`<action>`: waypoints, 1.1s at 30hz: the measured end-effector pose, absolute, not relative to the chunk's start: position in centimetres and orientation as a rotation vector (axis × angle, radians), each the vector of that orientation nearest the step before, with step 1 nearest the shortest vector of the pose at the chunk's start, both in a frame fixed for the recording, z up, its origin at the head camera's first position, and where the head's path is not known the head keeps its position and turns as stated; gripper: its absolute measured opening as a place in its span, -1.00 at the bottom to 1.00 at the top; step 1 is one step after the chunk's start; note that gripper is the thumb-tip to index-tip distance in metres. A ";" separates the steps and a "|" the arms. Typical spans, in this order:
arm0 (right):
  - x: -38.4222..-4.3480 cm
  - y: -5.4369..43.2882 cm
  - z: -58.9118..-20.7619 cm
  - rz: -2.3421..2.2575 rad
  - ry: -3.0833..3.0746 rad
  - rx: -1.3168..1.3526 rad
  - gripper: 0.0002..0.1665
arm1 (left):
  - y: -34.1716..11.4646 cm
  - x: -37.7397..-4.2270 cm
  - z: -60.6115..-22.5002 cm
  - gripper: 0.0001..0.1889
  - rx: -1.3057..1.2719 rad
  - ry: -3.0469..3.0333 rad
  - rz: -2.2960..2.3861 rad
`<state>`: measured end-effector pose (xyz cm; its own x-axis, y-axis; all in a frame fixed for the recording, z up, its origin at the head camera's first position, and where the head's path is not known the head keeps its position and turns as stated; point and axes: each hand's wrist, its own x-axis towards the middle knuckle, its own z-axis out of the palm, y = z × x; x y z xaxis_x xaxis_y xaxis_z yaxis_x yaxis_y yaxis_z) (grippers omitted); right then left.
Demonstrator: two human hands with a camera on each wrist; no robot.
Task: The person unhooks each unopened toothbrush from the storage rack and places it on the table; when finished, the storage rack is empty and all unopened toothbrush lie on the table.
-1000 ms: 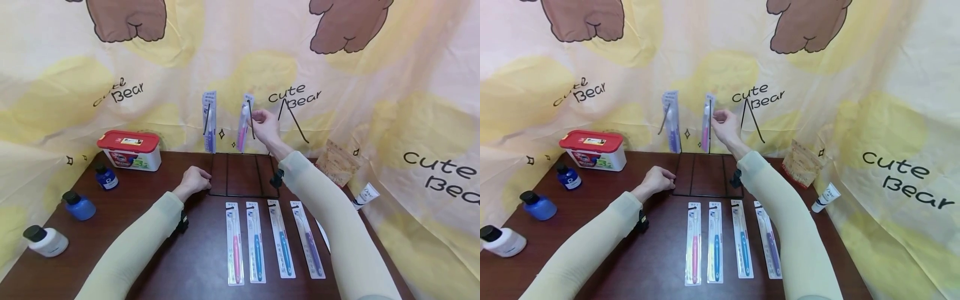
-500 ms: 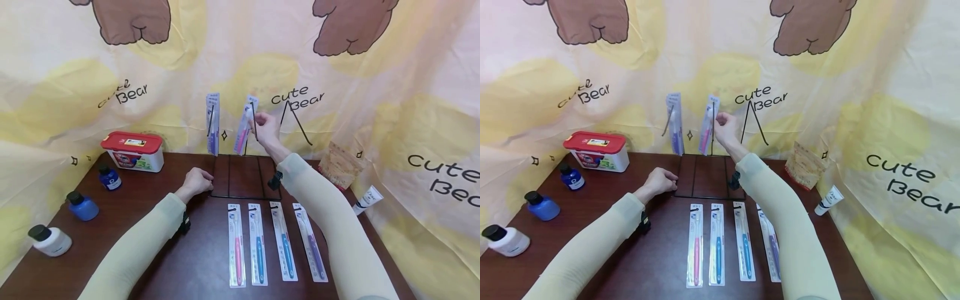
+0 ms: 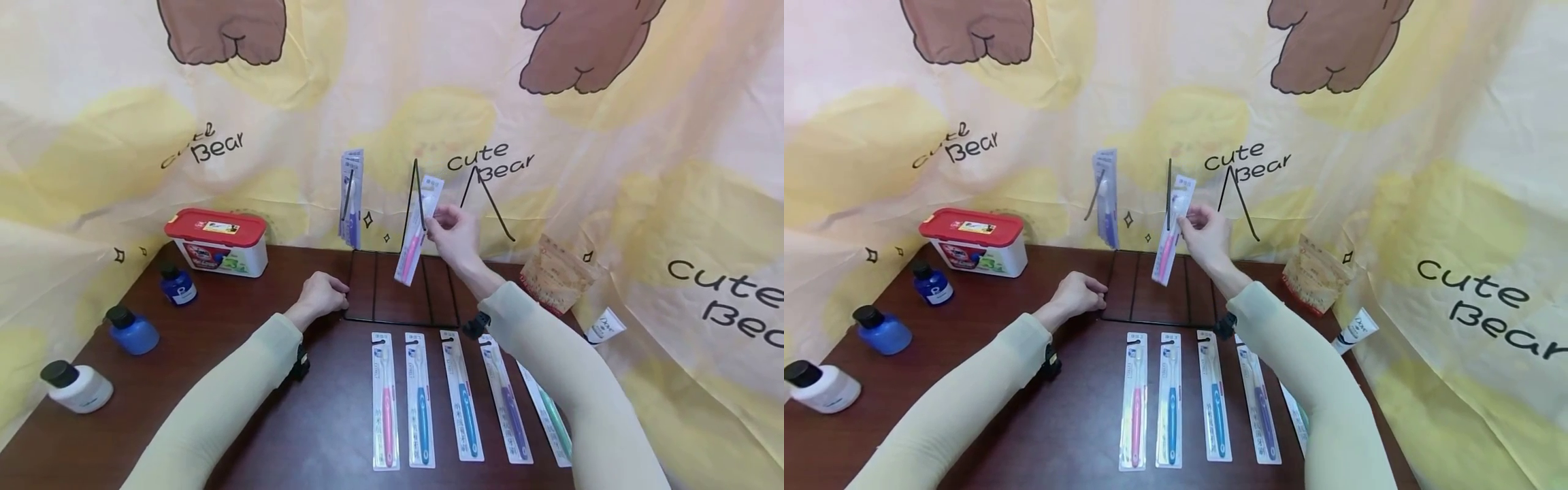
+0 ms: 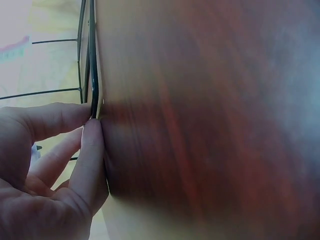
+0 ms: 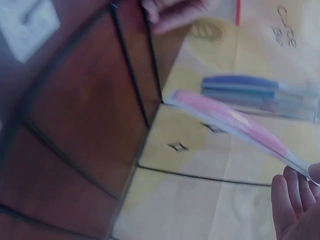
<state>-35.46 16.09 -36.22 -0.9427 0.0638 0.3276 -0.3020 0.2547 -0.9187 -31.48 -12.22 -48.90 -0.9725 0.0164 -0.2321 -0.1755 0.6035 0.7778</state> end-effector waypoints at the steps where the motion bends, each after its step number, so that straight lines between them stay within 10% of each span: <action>1: -34.9 16.1 -36.5 1.777 -2.241 0.225 -0.76 | -12.1 -31.1 -48.4 -0.70 -0.142 2.614 1.296; 33: -21.8 8.7 -46.3 2.227 -3.053 0.024 -0.84 | -11.8 -30.7 -48.1 -0.67 -0.114 2.665 1.271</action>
